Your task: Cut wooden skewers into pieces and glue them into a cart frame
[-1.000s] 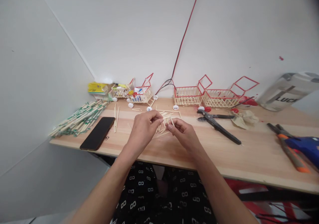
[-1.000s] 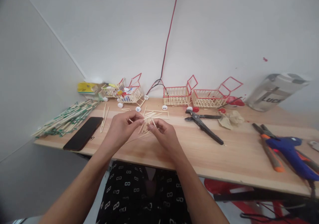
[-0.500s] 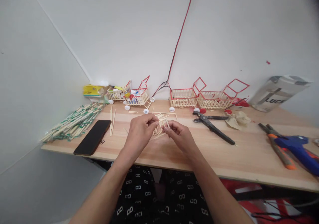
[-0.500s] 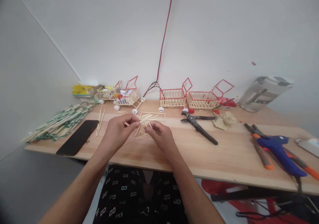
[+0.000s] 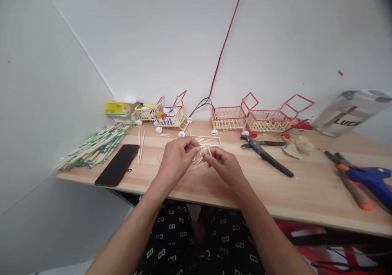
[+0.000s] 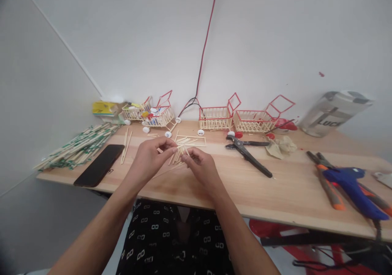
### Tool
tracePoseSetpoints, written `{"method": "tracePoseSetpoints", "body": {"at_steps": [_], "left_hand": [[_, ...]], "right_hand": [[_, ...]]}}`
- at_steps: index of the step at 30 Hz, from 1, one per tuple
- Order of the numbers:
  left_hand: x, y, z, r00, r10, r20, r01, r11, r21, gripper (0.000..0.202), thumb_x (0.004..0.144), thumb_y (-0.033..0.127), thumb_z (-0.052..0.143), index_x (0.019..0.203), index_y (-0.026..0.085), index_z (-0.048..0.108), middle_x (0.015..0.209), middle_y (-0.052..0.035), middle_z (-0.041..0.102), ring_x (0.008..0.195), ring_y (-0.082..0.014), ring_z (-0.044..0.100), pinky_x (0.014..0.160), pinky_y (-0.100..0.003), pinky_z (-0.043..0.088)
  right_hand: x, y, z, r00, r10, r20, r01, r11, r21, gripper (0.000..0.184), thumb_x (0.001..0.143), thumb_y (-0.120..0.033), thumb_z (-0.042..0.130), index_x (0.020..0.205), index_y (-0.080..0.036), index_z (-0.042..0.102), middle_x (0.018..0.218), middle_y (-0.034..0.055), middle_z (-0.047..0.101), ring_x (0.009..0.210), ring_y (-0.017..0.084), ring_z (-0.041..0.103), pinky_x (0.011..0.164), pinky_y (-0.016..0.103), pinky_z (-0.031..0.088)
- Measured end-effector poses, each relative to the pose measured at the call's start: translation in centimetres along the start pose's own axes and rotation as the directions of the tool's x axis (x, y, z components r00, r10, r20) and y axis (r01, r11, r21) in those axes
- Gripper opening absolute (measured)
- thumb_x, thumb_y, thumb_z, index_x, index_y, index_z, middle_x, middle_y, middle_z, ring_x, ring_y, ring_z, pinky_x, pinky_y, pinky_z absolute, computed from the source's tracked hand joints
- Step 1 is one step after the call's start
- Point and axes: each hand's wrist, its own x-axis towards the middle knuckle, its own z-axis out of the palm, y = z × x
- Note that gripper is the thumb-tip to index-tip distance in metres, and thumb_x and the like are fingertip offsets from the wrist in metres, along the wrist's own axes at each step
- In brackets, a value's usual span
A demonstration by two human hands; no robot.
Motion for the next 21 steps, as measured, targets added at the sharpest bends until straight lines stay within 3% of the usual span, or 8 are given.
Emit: {"method": "tracePoseSetpoints", "body": {"at_steps": [12,21], "left_hand": [[0.16,0.2,0.13,1.0,-0.013,-0.002,0.013,0.996,-0.092,0.009,0.077,0.015,0.059,0.072,0.016,0.066,0.068,-0.0002,0.066,0.066,-0.0137,0.058,0.064,-0.025,0.041],[0.5,0.21,0.08,0.996,-0.08,0.044,0.087,0.981,-0.173,0.009,0.075,0.015,0.058,0.07,0.014,0.065,0.062,0.0007,0.062,0.06,-0.0117,0.053,0.06,-0.023,0.039]], "right_hand": [[-0.04,-0.39,0.03,1.0,-0.001,-0.002,0.001,0.998,-0.059,0.022,0.086,-0.04,0.058,0.082,-0.02,0.064,0.078,0.0018,0.063,0.065,0.014,0.053,0.061,0.025,0.042],[-0.08,-0.42,0.12,1.0,0.003,0.006,-0.003,0.999,-0.034,0.023,0.086,-0.041,0.058,0.083,-0.019,0.065,0.078,0.0015,0.063,0.066,0.013,0.053,0.061,0.025,0.041]]}}
